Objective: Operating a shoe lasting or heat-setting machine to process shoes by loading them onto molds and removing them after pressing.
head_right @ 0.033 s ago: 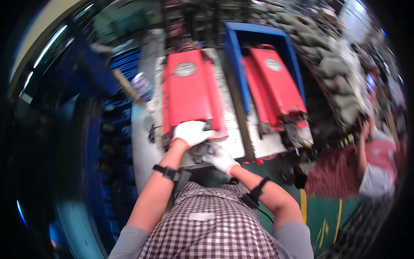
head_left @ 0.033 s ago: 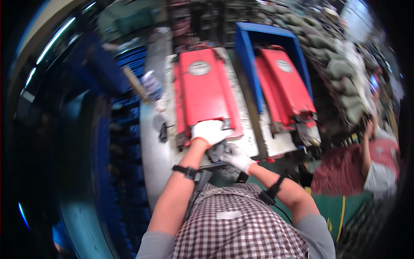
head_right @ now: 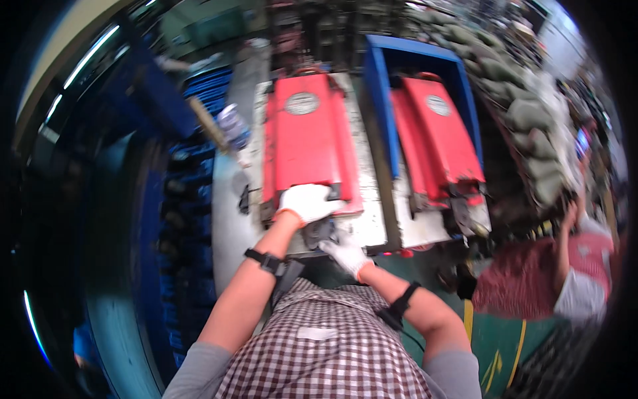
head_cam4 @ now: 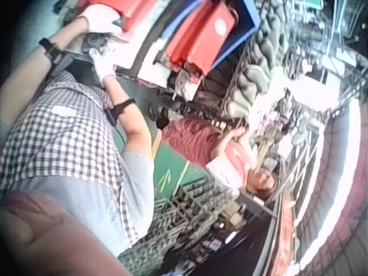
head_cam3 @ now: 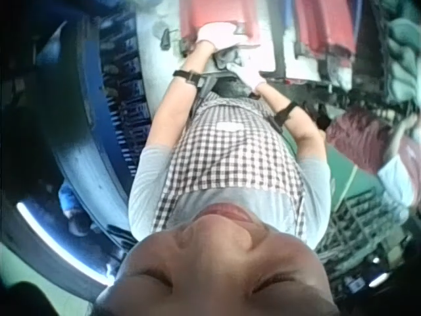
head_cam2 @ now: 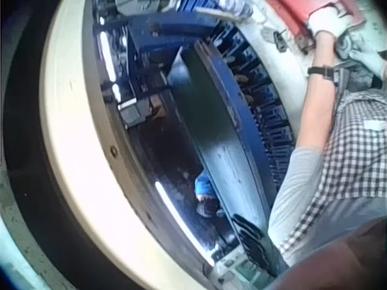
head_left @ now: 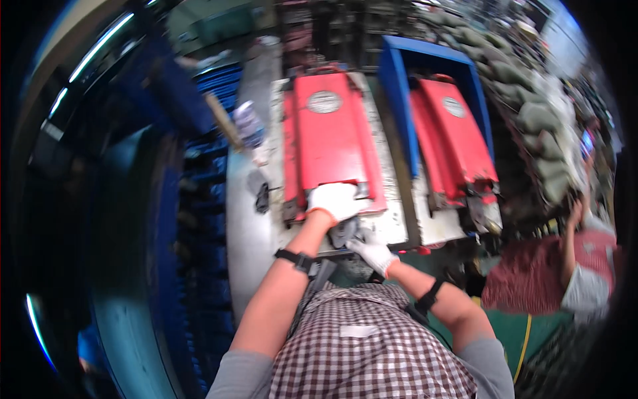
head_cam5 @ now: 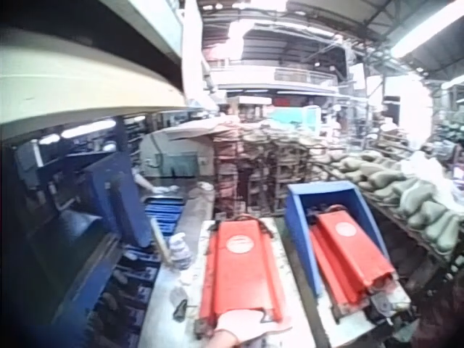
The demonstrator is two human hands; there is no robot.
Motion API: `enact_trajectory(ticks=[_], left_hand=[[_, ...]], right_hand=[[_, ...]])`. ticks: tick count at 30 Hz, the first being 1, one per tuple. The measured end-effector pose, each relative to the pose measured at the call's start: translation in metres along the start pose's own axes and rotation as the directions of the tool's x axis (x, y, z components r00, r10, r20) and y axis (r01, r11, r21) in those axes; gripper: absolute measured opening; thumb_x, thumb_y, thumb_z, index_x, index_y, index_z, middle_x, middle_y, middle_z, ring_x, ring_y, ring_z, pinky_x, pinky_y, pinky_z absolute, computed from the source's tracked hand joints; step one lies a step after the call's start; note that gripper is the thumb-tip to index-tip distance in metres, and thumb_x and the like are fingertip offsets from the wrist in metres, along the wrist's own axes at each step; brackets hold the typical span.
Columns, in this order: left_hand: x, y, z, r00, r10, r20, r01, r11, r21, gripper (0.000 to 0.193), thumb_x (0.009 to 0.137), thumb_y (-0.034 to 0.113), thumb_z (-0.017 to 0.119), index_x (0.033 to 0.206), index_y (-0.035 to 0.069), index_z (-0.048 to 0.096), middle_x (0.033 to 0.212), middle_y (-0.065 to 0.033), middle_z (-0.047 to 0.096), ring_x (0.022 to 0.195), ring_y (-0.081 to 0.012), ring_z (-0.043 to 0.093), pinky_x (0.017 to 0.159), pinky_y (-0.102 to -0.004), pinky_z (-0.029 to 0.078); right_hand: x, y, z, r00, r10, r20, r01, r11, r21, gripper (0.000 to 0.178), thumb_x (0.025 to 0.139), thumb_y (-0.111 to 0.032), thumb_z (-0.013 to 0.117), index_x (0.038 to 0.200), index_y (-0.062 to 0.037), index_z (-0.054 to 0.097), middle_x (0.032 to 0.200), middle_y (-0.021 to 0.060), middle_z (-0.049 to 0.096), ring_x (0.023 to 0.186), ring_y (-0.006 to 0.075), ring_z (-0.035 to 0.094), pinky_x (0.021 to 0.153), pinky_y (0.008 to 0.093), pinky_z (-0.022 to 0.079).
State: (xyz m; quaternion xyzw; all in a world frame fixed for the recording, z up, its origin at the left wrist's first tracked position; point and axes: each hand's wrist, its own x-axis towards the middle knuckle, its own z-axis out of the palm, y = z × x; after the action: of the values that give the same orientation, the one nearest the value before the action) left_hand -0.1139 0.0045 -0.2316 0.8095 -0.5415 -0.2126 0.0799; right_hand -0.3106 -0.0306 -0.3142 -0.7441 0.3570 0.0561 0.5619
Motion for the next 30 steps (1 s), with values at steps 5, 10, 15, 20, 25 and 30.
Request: enact_trajectory(ticks=[5,10,15,20,25,30], left_hand=[[0.0,0.009,-0.009,1.0,-0.013,-0.002,0.013,0.999,-0.037,0.064,0.091,0.068,0.054,0.104,0.01,0.079,0.107,-0.0175,0.077,0.099,-0.0349,0.075,0.092,-0.0476,0.056],[-0.002,0.005,-0.001,0.999,-0.006,-0.045,0.005,1.0,-0.03,0.062,0.09,0.067,0.056,0.101,0.01,0.079,0.102,-0.0185,0.077,0.096,-0.036,0.075,0.089,-0.047,0.057],[0.003,-0.002,0.003,0.997,-0.037,-0.07,0.034,0.999,-0.042,0.062,0.091,0.065,0.056,0.101,0.009,0.079,0.105,-0.0178,0.077,0.097,-0.0352,0.075,0.087,-0.0467,0.058],[0.001,0.006,0.0,0.999,-0.044,-0.02,0.044,0.998,-0.043,0.062,0.092,0.065,0.056,0.105,0.008,0.079,0.105,-0.0179,0.077,0.097,-0.0353,0.075,0.088,-0.0463,0.058],[0.0,0.005,0.0,0.999,-0.051,-0.005,0.051,0.997,-0.062,0.064,0.092,0.064,0.056,0.108,0.007,0.079,0.106,-0.0185,0.077,0.101,-0.0367,0.074,0.092,-0.048,0.056],[0.0,0.01,-0.002,0.996,-0.088,0.023,0.09,0.992,-0.085,0.067,0.09,0.065,0.057,0.108,0.005,0.079,0.112,-0.0202,0.076,0.104,-0.0361,0.073,0.094,-0.0478,0.055]], right_hand=[[-0.01,0.007,0.029,0.966,0.186,0.182,-0.253,0.833,0.492,0.039,0.104,-0.045,0.063,0.121,-0.0112,0.054,0.083,0.0048,0.062,0.055,0.0159,0.057,0.052,0.0305,0.051],[-0.03,0.005,-0.008,0.724,0.344,0.598,-0.543,0.819,0.186,0.054,0.101,-0.056,0.063,0.119,-0.005,0.056,0.08,0.0087,0.072,0.051,0.0147,0.056,0.047,0.028,0.047],[-0.02,0.003,0.003,0.694,0.253,0.674,-0.496,0.847,0.192,0.055,0.104,-0.06,0.055,0.116,-0.0065,0.058,0.074,0.0056,0.068,0.047,0.0093,0.044,0.042,0.026,0.031],[-0.016,-0.006,0.021,0.681,0.337,0.65,-0.56,0.812,0.166,0.045,0.109,-0.052,0.049,0.113,-0.008,0.058,0.071,0.003,0.063,0.045,0.01,0.04,0.042,0.0265,0.029],[-0.019,-0.011,0.023,0.719,0.294,0.629,-0.45,0.887,0.101,0.041,0.11,-0.05,0.047,0.108,-0.0107,0.06,0.07,-0.0004,0.058,0.048,0.0087,0.038,0.044,0.0257,0.028],[-0.008,0.001,0.023,0.613,0.279,0.739,-0.501,0.86,0.091,0.055,0.108,-0.063,0.041,0.111,-0.0107,0.059,0.079,0.0069,0.069,0.046,0.0092,0.041,0.044,0.0259,0.028]])
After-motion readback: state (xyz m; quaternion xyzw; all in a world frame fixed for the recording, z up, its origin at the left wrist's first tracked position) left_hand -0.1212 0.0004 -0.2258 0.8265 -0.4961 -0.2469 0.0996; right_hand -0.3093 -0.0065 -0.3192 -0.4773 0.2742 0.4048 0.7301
